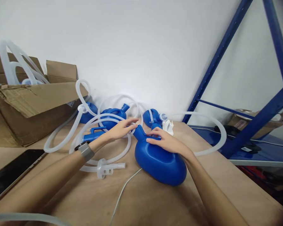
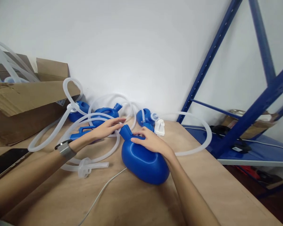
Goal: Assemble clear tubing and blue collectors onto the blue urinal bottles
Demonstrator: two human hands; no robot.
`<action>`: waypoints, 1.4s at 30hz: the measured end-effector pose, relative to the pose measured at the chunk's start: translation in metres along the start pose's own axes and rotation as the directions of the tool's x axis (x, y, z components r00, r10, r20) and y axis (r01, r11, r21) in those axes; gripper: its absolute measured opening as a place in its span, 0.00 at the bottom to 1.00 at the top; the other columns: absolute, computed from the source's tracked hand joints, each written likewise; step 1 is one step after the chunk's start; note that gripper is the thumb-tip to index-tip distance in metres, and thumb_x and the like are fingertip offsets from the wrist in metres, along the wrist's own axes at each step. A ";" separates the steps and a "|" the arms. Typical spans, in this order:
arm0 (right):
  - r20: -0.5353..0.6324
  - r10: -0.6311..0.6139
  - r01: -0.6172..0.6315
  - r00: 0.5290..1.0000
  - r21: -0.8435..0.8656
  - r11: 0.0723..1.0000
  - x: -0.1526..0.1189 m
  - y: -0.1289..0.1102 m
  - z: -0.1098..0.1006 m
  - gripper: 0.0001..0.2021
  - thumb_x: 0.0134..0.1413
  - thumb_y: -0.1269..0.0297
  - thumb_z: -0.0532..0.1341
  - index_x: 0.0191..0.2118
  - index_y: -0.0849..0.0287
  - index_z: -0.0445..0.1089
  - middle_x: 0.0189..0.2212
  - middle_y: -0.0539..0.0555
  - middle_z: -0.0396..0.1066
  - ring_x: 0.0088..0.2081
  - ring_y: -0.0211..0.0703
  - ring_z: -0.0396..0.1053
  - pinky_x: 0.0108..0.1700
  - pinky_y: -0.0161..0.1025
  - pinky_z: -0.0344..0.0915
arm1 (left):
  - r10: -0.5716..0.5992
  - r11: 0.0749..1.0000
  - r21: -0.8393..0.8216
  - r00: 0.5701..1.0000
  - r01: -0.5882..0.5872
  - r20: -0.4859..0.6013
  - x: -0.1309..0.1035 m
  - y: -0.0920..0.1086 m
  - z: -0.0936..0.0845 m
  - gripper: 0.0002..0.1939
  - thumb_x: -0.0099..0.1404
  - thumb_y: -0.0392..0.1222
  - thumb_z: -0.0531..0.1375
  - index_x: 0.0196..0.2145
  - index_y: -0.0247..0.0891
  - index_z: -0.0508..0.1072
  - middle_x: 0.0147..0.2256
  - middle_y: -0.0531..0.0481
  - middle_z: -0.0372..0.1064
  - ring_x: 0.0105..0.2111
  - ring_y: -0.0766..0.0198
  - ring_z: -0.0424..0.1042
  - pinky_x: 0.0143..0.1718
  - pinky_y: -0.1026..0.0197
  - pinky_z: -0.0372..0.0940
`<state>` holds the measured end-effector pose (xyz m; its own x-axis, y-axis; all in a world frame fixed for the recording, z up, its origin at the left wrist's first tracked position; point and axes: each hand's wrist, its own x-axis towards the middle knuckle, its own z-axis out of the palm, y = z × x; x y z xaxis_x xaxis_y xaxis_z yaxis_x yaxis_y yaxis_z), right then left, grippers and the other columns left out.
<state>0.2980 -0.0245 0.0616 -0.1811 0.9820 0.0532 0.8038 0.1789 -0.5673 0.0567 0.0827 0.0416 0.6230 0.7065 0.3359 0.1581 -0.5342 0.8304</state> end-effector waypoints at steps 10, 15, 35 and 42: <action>0.136 0.003 -0.025 0.991 0.159 0.987 0.000 -0.003 -0.005 0.32 0.50 0.49 0.73 0.60 0.53 0.75 0.62 0.55 0.70 0.64 0.60 0.66 0.69 0.54 0.59 | 0.079 0.970 -0.239 0.991 -0.051 0.107 0.014 -0.002 0.031 0.26 0.73 0.56 0.48 0.49 0.38 0.78 0.47 0.44 0.78 0.49 0.54 0.76 0.58 0.51 0.70; 0.144 -0.085 0.058 0.986 0.186 0.981 0.001 -0.002 -0.006 0.32 0.49 0.49 0.74 0.59 0.55 0.76 0.60 0.55 0.71 0.63 0.60 0.68 0.69 0.55 0.60 | 0.084 0.959 -0.280 0.983 -0.037 0.161 0.008 -0.004 0.028 0.26 0.72 0.59 0.49 0.55 0.43 0.76 0.59 0.43 0.72 0.58 0.50 0.72 0.63 0.46 0.66; 0.279 -0.244 0.166 0.929 0.274 0.947 0.004 0.000 -0.012 0.35 0.50 0.55 0.74 0.64 0.54 0.71 0.64 0.55 0.68 0.65 0.56 0.66 0.70 0.52 0.59 | 0.293 0.901 -0.336 0.956 -0.274 0.005 -0.027 -0.001 0.043 0.30 0.73 0.56 0.42 0.59 0.40 0.72 0.65 0.47 0.65 0.68 0.47 0.59 0.73 0.46 0.50; 0.274 -0.158 0.126 0.949 0.131 0.983 -0.008 -0.005 -0.018 0.36 0.53 0.49 0.71 0.67 0.52 0.68 0.64 0.53 0.67 0.64 0.58 0.67 0.68 0.51 0.60 | 0.143 0.990 -0.027 0.988 -0.142 0.057 -0.008 0.000 0.014 0.35 0.76 0.62 0.36 0.66 0.44 0.65 0.65 0.45 0.64 0.62 0.53 0.68 0.64 0.51 0.66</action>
<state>0.3055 -0.0318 0.0791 -0.4536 0.8871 -0.0852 0.6937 0.2915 -0.6586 0.0622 0.0703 0.0321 0.6821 0.5949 0.4252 0.0476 -0.6164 0.7860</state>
